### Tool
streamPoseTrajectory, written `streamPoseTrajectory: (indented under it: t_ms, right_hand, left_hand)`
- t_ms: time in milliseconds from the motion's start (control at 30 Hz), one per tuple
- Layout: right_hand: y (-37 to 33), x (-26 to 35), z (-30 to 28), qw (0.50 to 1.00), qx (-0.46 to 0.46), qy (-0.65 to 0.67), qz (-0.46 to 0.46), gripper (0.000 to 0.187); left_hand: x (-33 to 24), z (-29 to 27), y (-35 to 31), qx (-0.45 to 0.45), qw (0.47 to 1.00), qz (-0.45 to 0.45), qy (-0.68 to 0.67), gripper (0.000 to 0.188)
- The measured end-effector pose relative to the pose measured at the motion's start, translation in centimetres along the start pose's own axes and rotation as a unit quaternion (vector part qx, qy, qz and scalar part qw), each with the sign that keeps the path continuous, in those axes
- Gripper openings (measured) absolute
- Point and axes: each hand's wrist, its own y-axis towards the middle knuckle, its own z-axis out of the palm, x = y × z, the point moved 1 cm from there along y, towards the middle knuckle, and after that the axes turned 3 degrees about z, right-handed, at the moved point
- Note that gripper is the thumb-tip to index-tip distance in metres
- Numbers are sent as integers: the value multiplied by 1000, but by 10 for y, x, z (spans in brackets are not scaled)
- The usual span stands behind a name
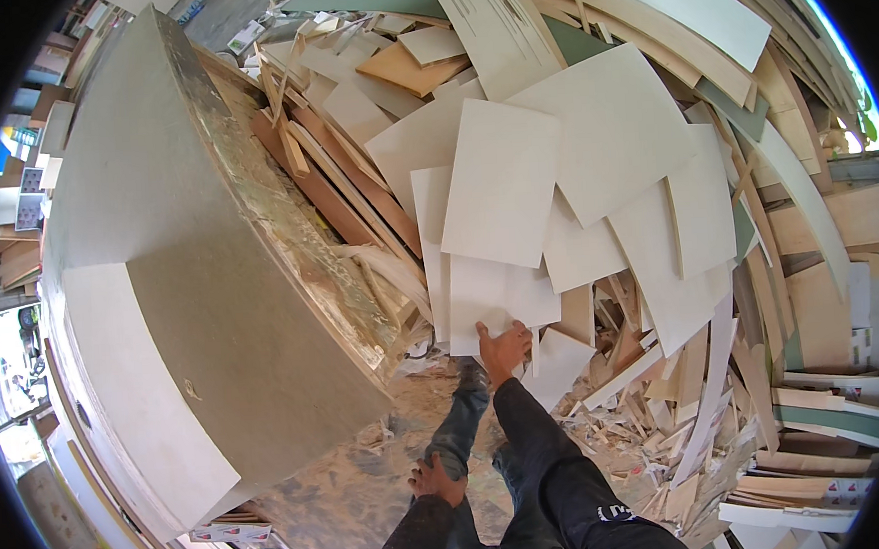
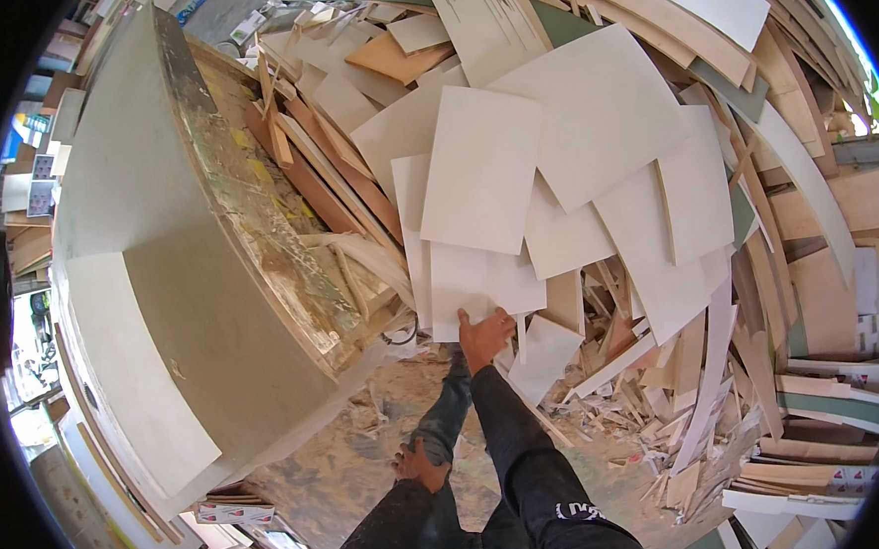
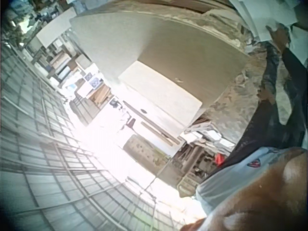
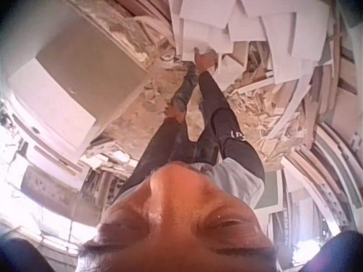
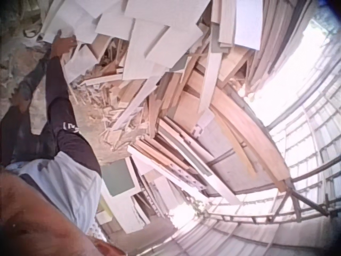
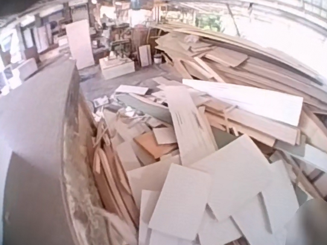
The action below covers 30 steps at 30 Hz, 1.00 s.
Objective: The person measures boards using a tape measure and hammers a guide rail into place. They then arrange several wooden pieces, mark one with a pencil, and gather additional long strips of wood to add to the assembly.
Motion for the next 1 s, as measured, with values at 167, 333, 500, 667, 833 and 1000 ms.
streamPoseTrajectory:
  t_ms: [167,333,500,667,833,1000]
  right_hand:
    - [7,-52,32,883,200,375,199,63]
    - [20,-69,49,727,230,586,272,57]
    - [60,-45,-13,643,185,678,306,48]
    - [68,-63,-48,786,195,581,85,37]
    - [51,-82,-24,883,236,398,-74,25]
    - [22,-33,12,903,250,256,-238,22]
  left_hand:
    - [-12,-18,-5,24,1000,2,16,92]
    - [-13,-14,-5,17,1000,12,20,92]
    - [0,-4,-9,24,1000,4,10,95]
    - [2,21,-15,1,1000,24,-16,97]
    - [-5,45,-24,-37,999,28,-1,93]
    - [0,33,-21,-39,999,30,-17,92]
